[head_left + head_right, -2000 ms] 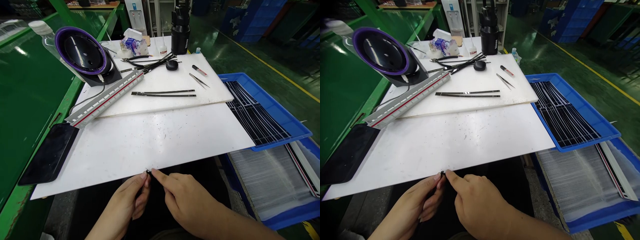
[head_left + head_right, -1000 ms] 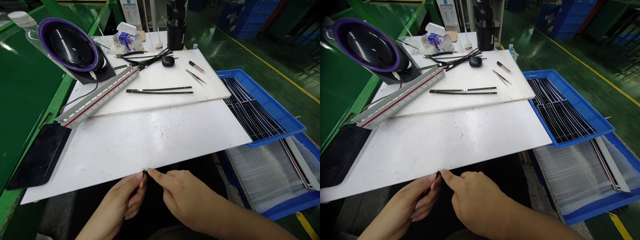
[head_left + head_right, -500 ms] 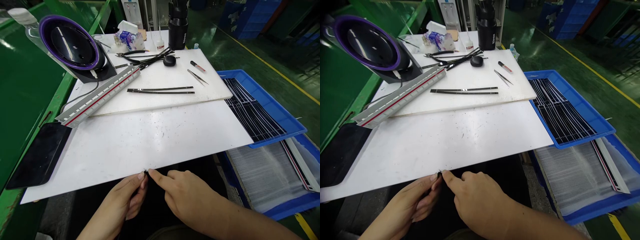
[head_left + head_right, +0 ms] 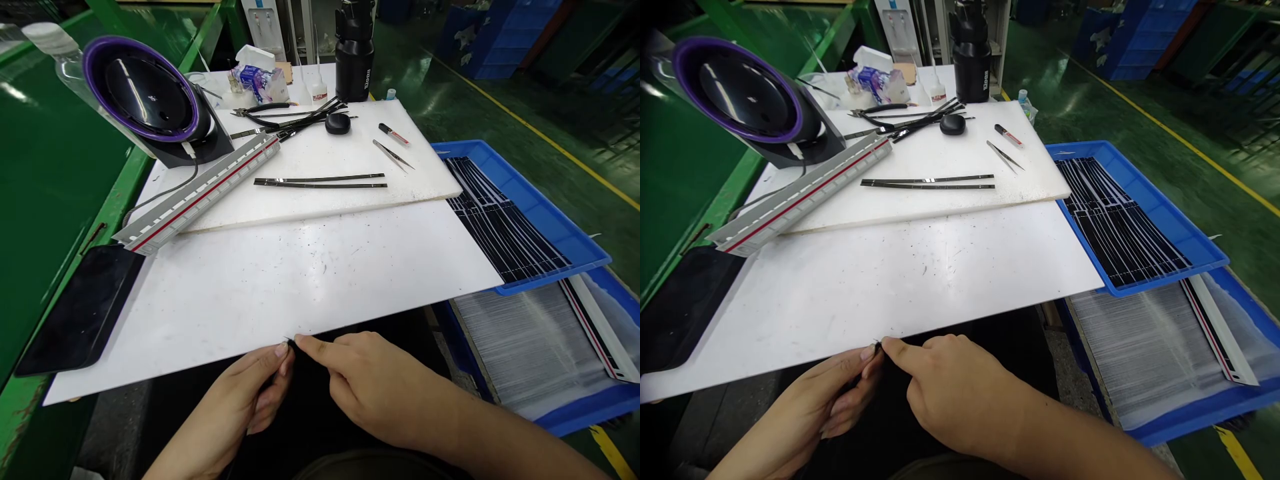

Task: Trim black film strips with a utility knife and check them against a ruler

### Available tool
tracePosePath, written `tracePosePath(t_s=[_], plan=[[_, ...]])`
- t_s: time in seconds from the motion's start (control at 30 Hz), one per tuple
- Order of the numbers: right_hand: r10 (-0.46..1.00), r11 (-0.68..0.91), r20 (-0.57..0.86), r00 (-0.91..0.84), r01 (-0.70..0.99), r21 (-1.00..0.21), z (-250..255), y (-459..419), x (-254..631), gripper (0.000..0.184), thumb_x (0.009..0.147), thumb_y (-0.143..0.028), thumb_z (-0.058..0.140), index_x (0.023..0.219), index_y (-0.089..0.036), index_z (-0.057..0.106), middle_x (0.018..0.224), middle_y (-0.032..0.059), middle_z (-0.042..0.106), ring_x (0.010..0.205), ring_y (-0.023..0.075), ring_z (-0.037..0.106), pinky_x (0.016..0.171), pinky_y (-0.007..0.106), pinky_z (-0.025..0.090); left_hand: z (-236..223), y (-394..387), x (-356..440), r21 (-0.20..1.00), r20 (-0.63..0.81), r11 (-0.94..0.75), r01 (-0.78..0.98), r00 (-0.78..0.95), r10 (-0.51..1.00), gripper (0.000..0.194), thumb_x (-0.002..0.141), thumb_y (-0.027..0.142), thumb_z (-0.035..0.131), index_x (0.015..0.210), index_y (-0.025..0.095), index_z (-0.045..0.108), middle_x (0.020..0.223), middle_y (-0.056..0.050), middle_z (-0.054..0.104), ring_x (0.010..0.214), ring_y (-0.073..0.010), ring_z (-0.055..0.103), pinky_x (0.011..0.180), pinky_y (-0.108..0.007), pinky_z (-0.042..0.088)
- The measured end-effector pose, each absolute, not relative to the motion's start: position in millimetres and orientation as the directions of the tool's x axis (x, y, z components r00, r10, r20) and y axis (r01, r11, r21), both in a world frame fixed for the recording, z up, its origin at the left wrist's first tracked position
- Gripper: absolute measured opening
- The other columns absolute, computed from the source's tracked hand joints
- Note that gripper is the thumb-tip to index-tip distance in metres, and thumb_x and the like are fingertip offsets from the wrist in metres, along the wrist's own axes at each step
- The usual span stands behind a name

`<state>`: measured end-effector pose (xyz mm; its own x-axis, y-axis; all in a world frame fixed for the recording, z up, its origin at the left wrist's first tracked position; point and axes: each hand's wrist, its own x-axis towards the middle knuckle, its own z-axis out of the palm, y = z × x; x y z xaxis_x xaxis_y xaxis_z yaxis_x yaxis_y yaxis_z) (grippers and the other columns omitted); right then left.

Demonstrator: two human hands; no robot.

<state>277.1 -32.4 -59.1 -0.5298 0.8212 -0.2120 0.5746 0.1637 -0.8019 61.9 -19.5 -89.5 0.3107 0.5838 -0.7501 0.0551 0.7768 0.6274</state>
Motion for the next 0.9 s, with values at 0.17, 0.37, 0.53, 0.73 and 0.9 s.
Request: tracePosePath(t_s=[0.17,0.37,0.53,0.73,0.9], plan=[[0.818,0.228,-0.192,-0.543,0.611,-0.758,-58.9,-33.3,275.8,0.057,0.093,-0.012,0.040,0.148,-0.021,0.047,0.096,0.0078,0.074,0.083,0.0213,0.068,0.077,0.032,0.050,-89.5,-20.7,61.9,0.626,-0.750,0.778,0.050,0.311,0.584,0.044,0.082,0.060,0.064,0.070,0.019,0.054,0.050,0.008,0.034,0.043,-0.0062,0.020,0.039,-0.019,0.016],[0.814,0.296,-0.164,-0.557,0.642,-0.708,-62.0,-34.9,274.8,0.059,0.090,-0.011,0.038,0.149,-0.019,0.045,0.089,0.0063,0.071,0.075,0.0200,0.065,0.069,0.031,0.047,-90.3,-21.5,62.2,0.612,-0.762,0.790,0.037,0.293,0.577,0.044,0.081,0.060,0.064,0.070,0.019,0.055,0.050,0.008,0.033,0.044,-0.0061,0.018,0.039,-0.019,0.014],[0.808,0.352,-0.135,-0.574,0.654,-0.670,-65.0,-37.5,275.2,0.059,0.091,-0.011,0.037,0.149,-0.017,0.043,0.088,0.0057,0.069,0.075,0.0198,0.063,0.067,0.032,0.045,-88.8,-21.2,63.8,0.614,-0.761,0.788,0.034,0.287,0.581,0.043,0.080,0.060,0.065,0.070,0.019,0.055,0.050,0.007,0.034,0.043,-0.0061,0.020,0.039,-0.019,0.014],[0.794,0.401,-0.121,-0.595,0.663,-0.632,-64.6,-35.7,276.8,0.060,0.089,-0.012,0.037,0.149,-0.017,0.041,0.087,0.0062,0.069,0.071,0.0204,0.063,0.063,0.031,0.044,-89.8,-19.7,64.6,0.621,-0.769,0.781,0.072,0.247,0.589,0.050,0.072,0.067,0.070,0.068,0.019,0.055,0.049,0.007,0.035,0.042,-0.0059,0.021,0.038,-0.019,0.017],[0.819,0.318,-0.188,-0.541,0.703,-0.637,-68.5,-35.9,273.8,0.061,0.089,-0.013,0.040,0.150,-0.023,0.043,0.087,0.0066,0.071,0.073,0.0213,0.065,0.066,0.031,0.045,-92.1,-20.9,63.9,0.636,-0.751,0.770,0.052,0.273,0.602,0.046,0.078,0.063,0.066,0.071,0.019,0.055,0.049,0.008,0.034,0.043,-0.0061,0.020,0.038,-0.018,0.016]])
